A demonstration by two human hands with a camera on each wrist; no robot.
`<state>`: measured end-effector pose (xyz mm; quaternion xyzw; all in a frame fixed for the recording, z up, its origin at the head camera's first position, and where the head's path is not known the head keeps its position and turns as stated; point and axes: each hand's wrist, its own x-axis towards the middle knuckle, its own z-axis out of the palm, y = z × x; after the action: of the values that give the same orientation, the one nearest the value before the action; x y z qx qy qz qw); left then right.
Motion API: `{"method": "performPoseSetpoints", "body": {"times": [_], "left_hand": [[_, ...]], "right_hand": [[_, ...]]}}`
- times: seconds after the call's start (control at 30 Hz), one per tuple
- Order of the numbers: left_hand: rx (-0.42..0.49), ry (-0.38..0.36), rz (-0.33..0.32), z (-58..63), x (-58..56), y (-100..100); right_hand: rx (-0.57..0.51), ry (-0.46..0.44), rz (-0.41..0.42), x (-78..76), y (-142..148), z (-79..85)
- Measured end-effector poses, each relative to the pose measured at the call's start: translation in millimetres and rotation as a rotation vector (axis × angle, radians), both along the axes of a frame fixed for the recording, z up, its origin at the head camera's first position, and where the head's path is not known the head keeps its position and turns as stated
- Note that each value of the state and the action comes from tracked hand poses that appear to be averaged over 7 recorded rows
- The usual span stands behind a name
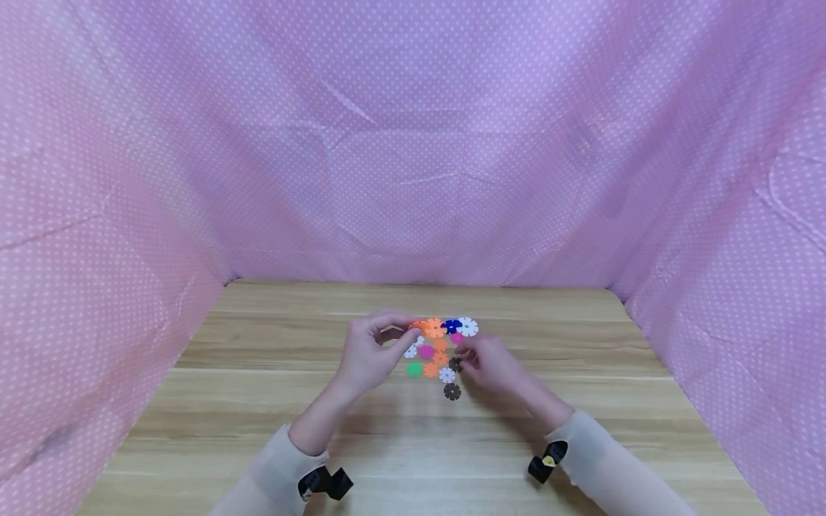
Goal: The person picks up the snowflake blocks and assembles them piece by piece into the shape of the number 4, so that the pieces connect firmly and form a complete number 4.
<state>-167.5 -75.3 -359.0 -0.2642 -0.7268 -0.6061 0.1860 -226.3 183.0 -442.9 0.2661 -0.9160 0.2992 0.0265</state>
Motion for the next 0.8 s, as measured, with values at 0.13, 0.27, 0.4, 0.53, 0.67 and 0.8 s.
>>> {"method": "performPoseSetpoints", "body": {"times": [0.13, 0.27, 0.4, 0.53, 0.67, 0.8], "left_hand": [[-0.020, 0.007, 0.014, 0.0, 0.6, -0.3], [-0.020, 0.007, 0.012, 0.1, 0.4, -0.1], [-0.013, 0.013, 0.003, -0.1, -0.2, 0.3], [-0.010, 0.006, -0.013, -0.4, -0.1, 0.3], [-0.024, -0.008, -0.013, -0.2, 0.7, 0.1], [-0.030, -0.005, -0.001, -0.2, 1.3, -0.4]], "right_hand": [[0.022, 0.037, 0.030, -1.7, -1.3, -4.4], [0.061, 0.036, 0.033, -1.7, -1.9, -6.1], [0.117, 0.067, 0.064, -3.2, -1.5, -9.1], [0.150, 0.106, 0.094, -4.9, -1.4, -10.9], [0.146, 0.103, 0.097, -5.6, -1.5, -11.8], [0.110, 0.042, 0.054, -6.0, -0.1, -13.3]]}}
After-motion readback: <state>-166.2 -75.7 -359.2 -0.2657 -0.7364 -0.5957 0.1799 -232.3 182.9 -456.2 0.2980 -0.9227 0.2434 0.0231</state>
